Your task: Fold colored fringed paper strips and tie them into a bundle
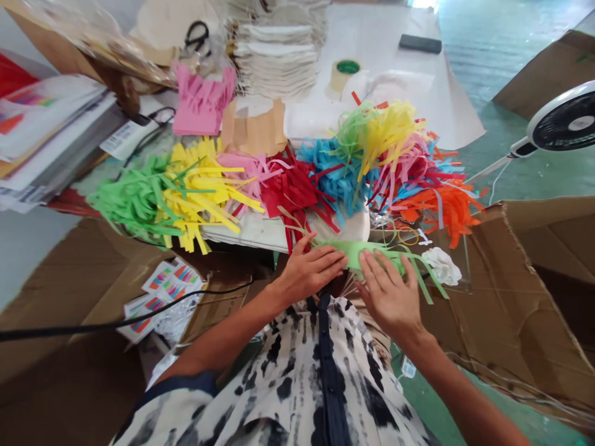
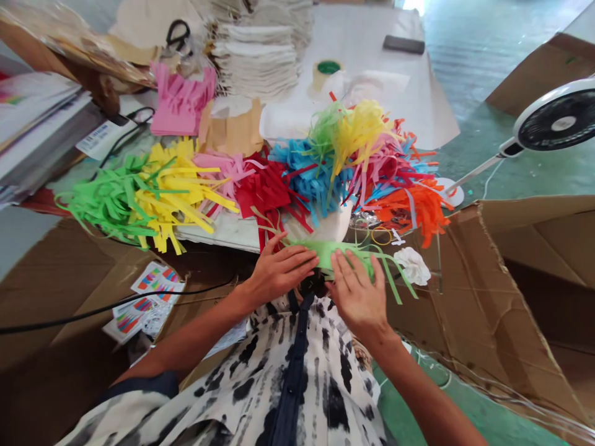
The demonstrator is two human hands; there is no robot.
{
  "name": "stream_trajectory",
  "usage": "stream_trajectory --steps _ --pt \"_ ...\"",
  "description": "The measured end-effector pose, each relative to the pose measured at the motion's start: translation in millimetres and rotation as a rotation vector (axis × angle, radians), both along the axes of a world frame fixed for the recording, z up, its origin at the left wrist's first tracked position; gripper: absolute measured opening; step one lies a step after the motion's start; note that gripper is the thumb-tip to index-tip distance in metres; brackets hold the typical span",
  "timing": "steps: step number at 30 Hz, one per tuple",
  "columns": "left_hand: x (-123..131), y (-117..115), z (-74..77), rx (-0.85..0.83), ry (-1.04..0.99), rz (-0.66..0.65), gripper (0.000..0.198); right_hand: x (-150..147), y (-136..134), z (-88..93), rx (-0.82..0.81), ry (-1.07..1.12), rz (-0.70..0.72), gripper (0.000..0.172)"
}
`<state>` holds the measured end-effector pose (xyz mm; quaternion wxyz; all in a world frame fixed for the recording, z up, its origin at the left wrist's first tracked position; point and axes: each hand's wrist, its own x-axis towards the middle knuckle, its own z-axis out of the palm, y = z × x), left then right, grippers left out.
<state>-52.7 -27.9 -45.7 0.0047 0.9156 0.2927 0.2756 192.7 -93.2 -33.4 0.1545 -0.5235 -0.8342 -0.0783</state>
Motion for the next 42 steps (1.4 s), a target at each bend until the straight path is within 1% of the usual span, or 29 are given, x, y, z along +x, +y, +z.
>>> stream_trajectory --steps 3,5,7,9,11,13,15,17,20,22,24,26,29,32,36,42 --pt "-3.2 2.2 4.2 -0.003 -0.007 0.014 0.024 25.2 -7.0 4.8 0.037 -0.043 -0.094 0.058" --pt "-4.0 3.8 8.0 -0.009 -0.022 0.024 0.023 30.8 -10.3 13.0 0.065 -0.032 -0.134 0.055" --pt "-3.7 4.9 13.0 -0.026 -0.050 0.019 0.022 22.6 -11.6 21.4 0.090 0.020 -0.129 0.051" --pt "-2.7 6.1 19.3 -0.063 -0.090 0.021 0.018 5.0 -9.3 27.1 0.096 0.085 -0.096 0.049" --pt "-1.8 8.6 25.3 -0.093 -0.126 0.028 0.017 -13.0 -2.5 28.2 0.078 0.127 -0.071 0.043" --pt "-1.7 13.4 28.7 -0.075 -0.144 0.017 0.017 -23.4 8.0 25.5 0.068 0.140 -0.056 0.033" --pt "-2.9 20.0 28.0 -0.023 -0.132 -0.018 0.018 -23.5 19.3 21.5 0.075 0.133 -0.042 0.029" --pt "-5.0 26.1 24.0 0.022 -0.092 -0.047 0.019 -16.8 27.8 18.9 0.081 0.113 -0.017 0.029" --pt "-7.4 28.6 17.2 0.005 -0.033 -0.043 0.020 -5.5 31.4 19.1 0.032 0.044 -0.002 0.030" --pt "-7.5 25.3 15.3 -0.044 -0.027 -0.012 0.019 -0.5 29.4 20.7 -0.028 0.004 -0.002 0.031" --pt "-6.9 20.6 16.7 -0.096 -0.031 0.036 0.017 3.9 27.4 22.7 -0.080 0.015 -0.008 0.031" --pt "-6.1 17.2 20.9 -0.143 -0.033 0.089 0.015 8.8 27.5 25.0 -0.122 0.086 -0.021 0.028" --pt "-4.8 16.5 30.0 -0.191 -0.026 0.148 0.014 15.2 32.1 28.2 -0.205 0.259 -0.047 0.024" --pt "-2.7 18.4 37.9 -0.209 -0.018 0.237 0.014 15.4 38.2 29.7 -0.277 0.352 -0.119 0.030" --pt "0.8 20.4 40.6 -0.268 -0.031 0.360 0.014 7.0 44.5 28.6 -0.251 0.285 -0.230 0.034" --pt "4.2 26.1 37.0 -0.267 -0.005 0.389 0.017 -5.1 51.4 30.3 -0.215 0.085 -0.277 0.039"
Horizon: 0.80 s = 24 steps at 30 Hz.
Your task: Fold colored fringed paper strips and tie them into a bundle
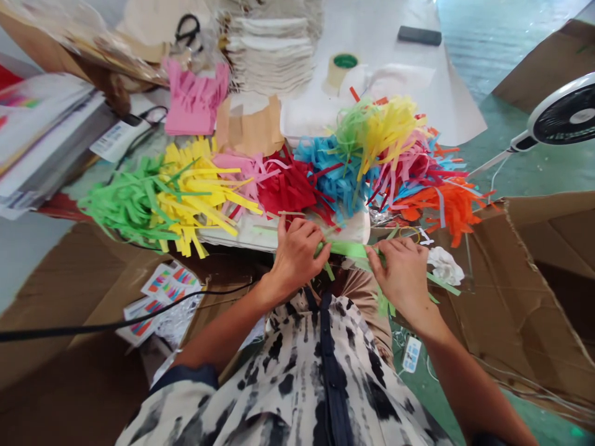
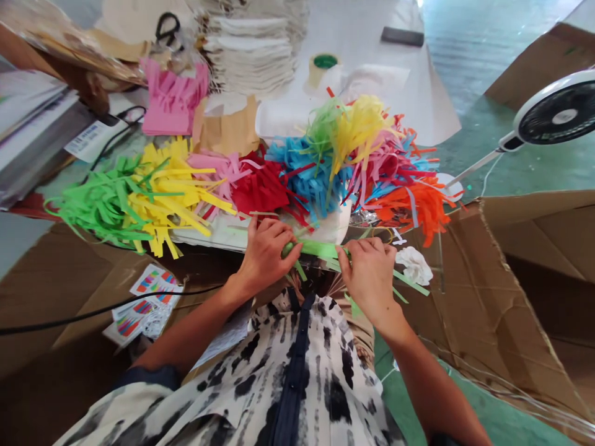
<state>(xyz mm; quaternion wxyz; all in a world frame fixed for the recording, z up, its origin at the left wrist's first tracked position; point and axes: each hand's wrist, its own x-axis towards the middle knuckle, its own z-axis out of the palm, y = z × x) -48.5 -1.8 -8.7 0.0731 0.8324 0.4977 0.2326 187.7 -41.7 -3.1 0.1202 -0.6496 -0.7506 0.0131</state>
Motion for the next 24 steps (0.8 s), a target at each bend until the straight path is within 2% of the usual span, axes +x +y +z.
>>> stream_trajectory --steps 8,12,14,18,21,24 --pt "5.2 8.7 1.3 0.028 0.128 0.003 0.023 -10.6 0.6 2.3 0.050 -0.123 -0.029 0.037" --pt "10.9 3.6 1.0 0.139 0.132 0.025 0.017 -15.4 -7.3 -0.5 0.148 -0.097 -0.047 0.026" --pt "13.7 1.9 -1.2 0.228 0.110 -0.048 0.018 -18.5 -14.2 -5.9 0.206 -0.029 0.035 0.025" --pt "10.7 6.6 -7.6 0.305 0.114 -0.336 0.015 -10.5 -30.1 -20.8 0.257 -0.008 0.260 0.044" --pt "0.3 10.6 -10.2 0.347 0.128 -0.422 0.017 16.0 -40.3 -23.0 0.357 -0.048 0.271 0.043" --pt "-7.4 7.5 -10.2 0.350 0.131 -0.442 0.024 37.6 -46.3 -11.7 0.430 -0.045 0.211 0.029"
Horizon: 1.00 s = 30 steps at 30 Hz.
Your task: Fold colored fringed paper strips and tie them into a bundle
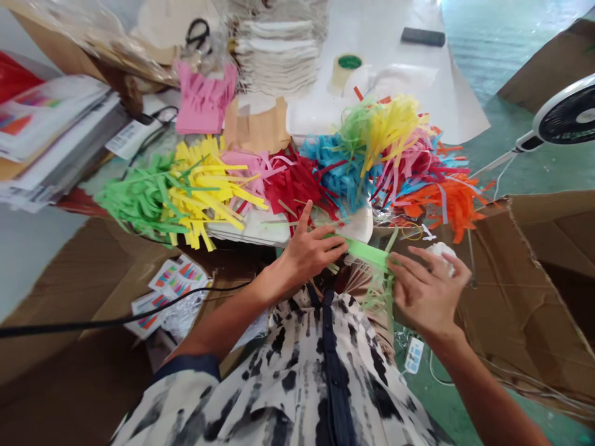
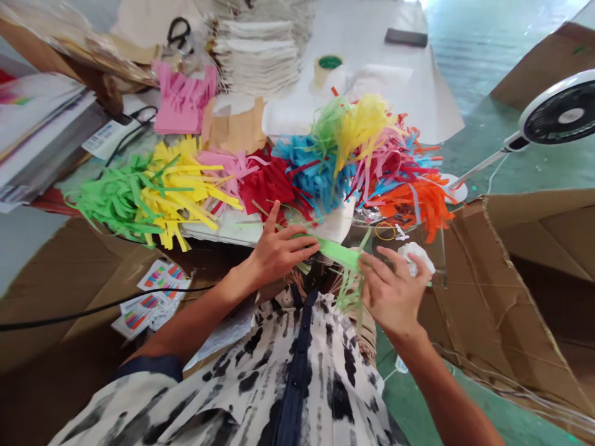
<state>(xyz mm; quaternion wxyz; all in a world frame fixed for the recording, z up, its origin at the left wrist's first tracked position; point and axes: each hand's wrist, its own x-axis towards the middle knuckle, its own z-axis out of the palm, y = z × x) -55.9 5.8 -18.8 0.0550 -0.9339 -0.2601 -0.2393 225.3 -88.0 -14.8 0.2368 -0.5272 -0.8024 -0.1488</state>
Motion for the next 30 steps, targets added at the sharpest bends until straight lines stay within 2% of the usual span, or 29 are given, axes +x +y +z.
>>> stream_trajectory --steps 2,4,7,10,15,18,19,21,24,27,30 --pt "0.0 -4.4 0.2 -0.023 0.007 -0.004 0.027 -2.8 -0.4 9.4 0.010 0.037 -0.049 0.025" --pt "2.6 -8.0 -0.6 -0.034 0.007 -0.007 0.027 -19.6 2.3 14.4 -0.018 0.058 -0.040 0.029" --pt "3.8 -8.7 -2.9 -0.042 0.003 -0.011 0.027 -50.1 10.0 10.5 -0.089 0.031 0.016 0.032" --pt "-6.6 -5.2 -0.9 -0.055 -0.024 0.019 0.025 -62.2 16.5 1.7 -0.106 0.020 0.013 0.026" --pt "-32.4 -1.0 23.2 -0.123 -0.066 0.212 0.021 -53.1 20.7 -1.2 -0.152 0.113 0.022 0.020" --pt "-27.0 -3.6 35.0 -0.124 -0.113 0.326 0.010 -52.8 22.3 1.1 -0.190 0.145 -0.001 0.020" --pt "-20.9 -4.9 35.7 -0.104 -0.103 0.310 0.007 -53.8 22.8 1.8 -0.200 0.145 -0.011 0.020" --pt "-6.1 -6.7 32.3 -0.063 -0.034 0.198 0.012 -55.9 23.6 2.9 -0.217 0.139 -0.025 0.020" --pt "11.8 -4.6 19.8 -0.045 0.091 0.053 0.016 -58.5 24.7 4.3 -0.232 0.133 -0.035 0.019" --pt "16.9 1.9 9.1 -0.054 0.149 0.048 0.017 -60.9 26.4 4.6 -0.227 0.133 -0.045 0.018" --pt "14.1 7.3 5.8 -0.081 0.142 0.062 0.019 -63.3 29.3 3.2 -0.200 0.119 -0.051 0.018"
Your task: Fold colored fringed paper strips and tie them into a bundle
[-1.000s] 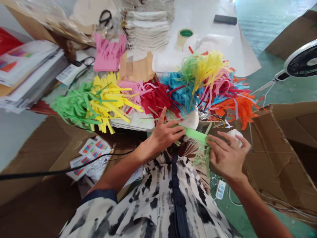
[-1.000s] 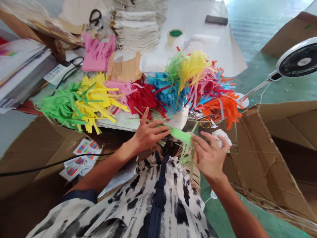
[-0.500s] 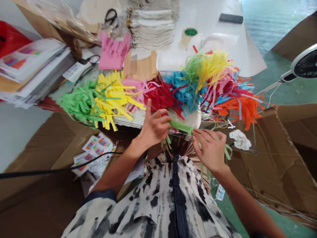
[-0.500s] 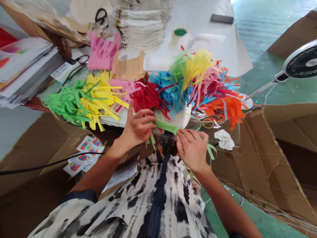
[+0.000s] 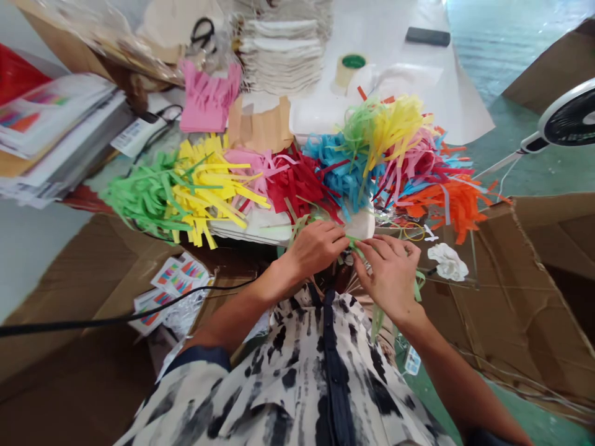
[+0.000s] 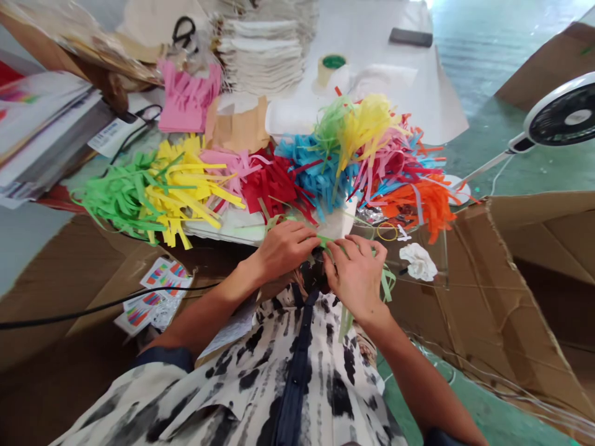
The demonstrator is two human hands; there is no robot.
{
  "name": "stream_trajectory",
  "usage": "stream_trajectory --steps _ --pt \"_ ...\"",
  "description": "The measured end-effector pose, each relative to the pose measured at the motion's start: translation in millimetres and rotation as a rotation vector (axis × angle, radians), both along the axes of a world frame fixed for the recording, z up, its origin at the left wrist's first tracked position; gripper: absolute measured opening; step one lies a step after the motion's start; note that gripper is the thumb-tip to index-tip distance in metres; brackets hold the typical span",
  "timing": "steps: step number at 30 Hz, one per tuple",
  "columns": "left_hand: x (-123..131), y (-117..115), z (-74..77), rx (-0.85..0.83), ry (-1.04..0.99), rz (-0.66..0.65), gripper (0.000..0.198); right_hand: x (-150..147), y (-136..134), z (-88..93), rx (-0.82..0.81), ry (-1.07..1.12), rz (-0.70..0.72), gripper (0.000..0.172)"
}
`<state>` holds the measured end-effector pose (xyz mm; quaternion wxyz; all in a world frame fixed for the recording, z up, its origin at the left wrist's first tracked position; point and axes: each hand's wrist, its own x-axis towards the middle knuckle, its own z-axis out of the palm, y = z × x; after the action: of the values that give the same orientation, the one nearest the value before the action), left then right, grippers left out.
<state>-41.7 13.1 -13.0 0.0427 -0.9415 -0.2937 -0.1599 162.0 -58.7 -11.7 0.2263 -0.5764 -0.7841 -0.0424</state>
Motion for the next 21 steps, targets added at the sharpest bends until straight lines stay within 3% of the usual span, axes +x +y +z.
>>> stream_trajectory --steps 8,14,21 --pt "-3.2 2.0 3.2 -0.020 -0.052 0.047 0.019 3.9 10.4 -4.5 0.095 -0.034 0.031 0.011" --pt "-2.1 0.5 -2.1 0.044 -0.081 0.084 0.021 15.6 13.0 -5.0 0.074 -0.056 0.035 0.014" --pt "-6.9 -3.2 -3.9 -0.040 -0.117 0.167 0.017 34.3 12.1 0.1 -0.027 -0.019 0.021 0.022"
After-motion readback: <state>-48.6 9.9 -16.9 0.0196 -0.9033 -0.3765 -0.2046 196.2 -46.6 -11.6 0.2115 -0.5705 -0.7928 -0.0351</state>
